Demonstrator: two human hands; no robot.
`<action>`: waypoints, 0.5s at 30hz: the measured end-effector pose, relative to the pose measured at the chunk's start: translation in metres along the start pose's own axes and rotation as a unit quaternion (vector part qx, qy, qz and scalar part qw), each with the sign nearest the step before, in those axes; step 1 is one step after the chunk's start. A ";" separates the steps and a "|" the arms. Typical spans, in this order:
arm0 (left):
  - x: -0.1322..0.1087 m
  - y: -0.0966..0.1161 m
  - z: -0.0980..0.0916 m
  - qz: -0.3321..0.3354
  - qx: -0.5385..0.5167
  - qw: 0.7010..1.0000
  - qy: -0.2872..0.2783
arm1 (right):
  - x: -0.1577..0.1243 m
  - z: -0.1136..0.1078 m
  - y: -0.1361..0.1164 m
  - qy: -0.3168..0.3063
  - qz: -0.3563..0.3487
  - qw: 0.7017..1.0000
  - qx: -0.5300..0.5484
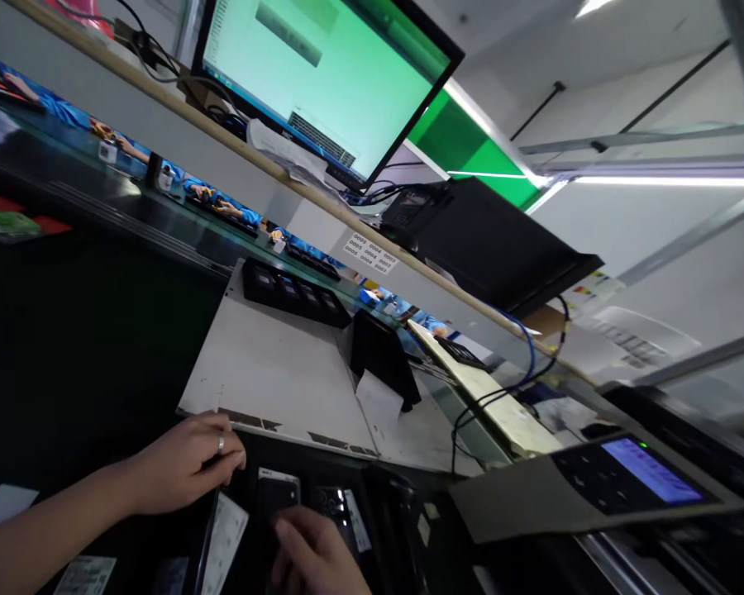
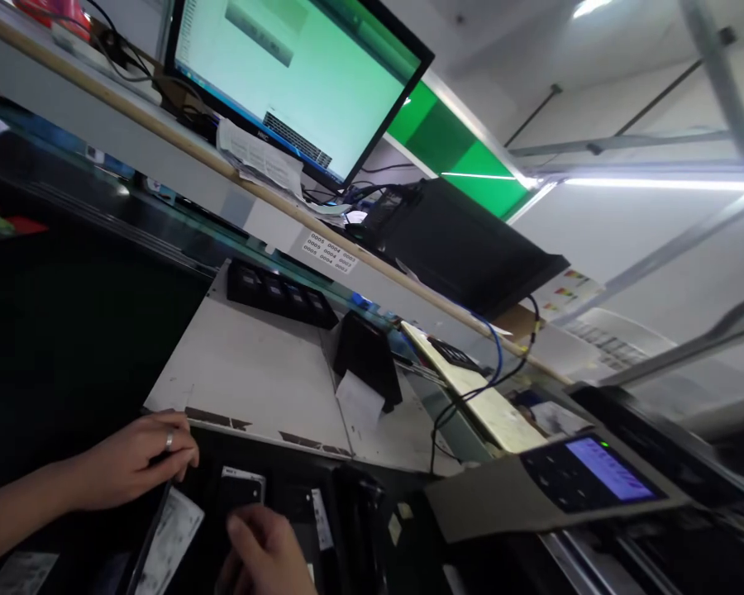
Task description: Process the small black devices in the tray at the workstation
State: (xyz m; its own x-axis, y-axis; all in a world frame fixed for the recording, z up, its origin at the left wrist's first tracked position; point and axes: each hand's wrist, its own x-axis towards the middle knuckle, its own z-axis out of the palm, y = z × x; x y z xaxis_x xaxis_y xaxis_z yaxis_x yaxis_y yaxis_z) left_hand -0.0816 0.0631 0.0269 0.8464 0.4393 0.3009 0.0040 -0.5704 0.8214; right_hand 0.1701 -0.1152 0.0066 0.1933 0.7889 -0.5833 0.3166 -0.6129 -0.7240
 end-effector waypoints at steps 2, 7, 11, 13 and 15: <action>0.001 0.001 0.000 -0.001 0.002 1.000 -0.006 | 0.005 0.008 -0.009 0.003 -0.011 0.999 -0.046; 0.003 0.003 -0.001 -0.005 0.006 1.000 -0.020 | 0.010 0.039 -0.029 0.031 -0.070 0.967 -0.244; 0.001 0.006 -0.002 -0.031 0.012 0.997 -0.070 | 0.006 0.007 -0.034 0.153 -0.139 0.939 -0.275; 0.000 0.007 -0.001 -0.021 0.036 0.994 -0.105 | 0.003 -0.037 -0.022 0.292 -0.138 0.915 -0.241; -0.002 0.008 0.001 0.002 0.070 0.989 -0.130 | -0.003 -0.086 -0.001 0.394 -0.098 0.884 -0.232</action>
State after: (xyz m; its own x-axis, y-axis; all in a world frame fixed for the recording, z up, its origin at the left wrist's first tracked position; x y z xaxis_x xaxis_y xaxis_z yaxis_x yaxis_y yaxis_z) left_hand -0.0822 0.0566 0.0327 0.9546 0.2548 0.1542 0.0591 -0.6696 0.7404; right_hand 0.2495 -0.1137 0.0408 0.6219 0.7758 0.1066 0.7271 -0.5216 -0.4463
